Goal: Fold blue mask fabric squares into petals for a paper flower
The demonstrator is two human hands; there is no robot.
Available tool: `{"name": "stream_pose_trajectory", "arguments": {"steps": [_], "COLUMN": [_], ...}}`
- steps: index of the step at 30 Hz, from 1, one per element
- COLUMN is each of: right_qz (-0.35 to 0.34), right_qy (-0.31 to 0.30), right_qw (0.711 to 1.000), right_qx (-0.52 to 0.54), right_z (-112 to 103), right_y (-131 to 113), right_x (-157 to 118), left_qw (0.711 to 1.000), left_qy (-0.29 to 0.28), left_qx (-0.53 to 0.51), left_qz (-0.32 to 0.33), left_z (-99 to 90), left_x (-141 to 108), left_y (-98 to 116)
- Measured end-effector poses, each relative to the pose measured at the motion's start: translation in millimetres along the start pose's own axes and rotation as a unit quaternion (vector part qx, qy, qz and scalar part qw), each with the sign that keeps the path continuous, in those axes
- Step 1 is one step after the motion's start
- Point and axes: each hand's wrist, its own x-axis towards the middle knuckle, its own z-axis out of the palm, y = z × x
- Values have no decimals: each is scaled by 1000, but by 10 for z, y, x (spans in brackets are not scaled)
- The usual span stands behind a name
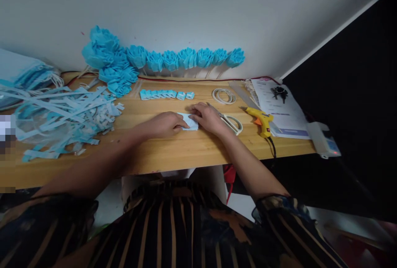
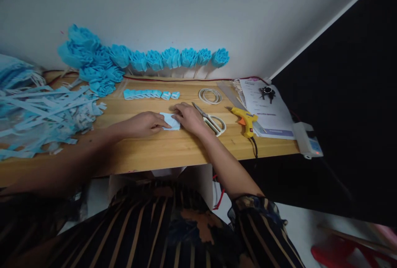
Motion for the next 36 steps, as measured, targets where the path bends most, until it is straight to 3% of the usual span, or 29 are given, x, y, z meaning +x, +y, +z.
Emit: {"name": "stream_pose_trajectory", "arguments": {"steps": [4,7,11,14,16,21,27,31,36], "right_qz": [13,25,16,22,28,3,-17,-28,-49], "right_qy": [-1,-5,7,15,18,26,43,56,45], "right_qw": [1000,1000,1000,1000,999,999,999,997,990], "right_qx": [-5,12,13,-9,-24,-32,-20,46,126], "right_z": [35,33,44,49,39,-5,-2,17,42], "right_y": [-6,-16,-4,0,-6,2,53,67,50], "right_x": [4,12,17,17,13,-4,-7,-8,0], "left_qw": [999,987,941,908,893,889,905,906,898], "left_qy": [26,72,178,260,286,290,311,271,273], "left_qx": [-45,-139,-263,-289,-299,-316,-244,-274,-297], "left_qz": [1,-42,-121,-157,-177,-159,-157,-177,-173], "left_z": [30,74,101,87,81,114,147,156,177], "left_x": [6,38,99,126,133,145,167,169,175], "left_y": [-18,-85,-196,-231,-228,-234,-325,-314,-258]}}
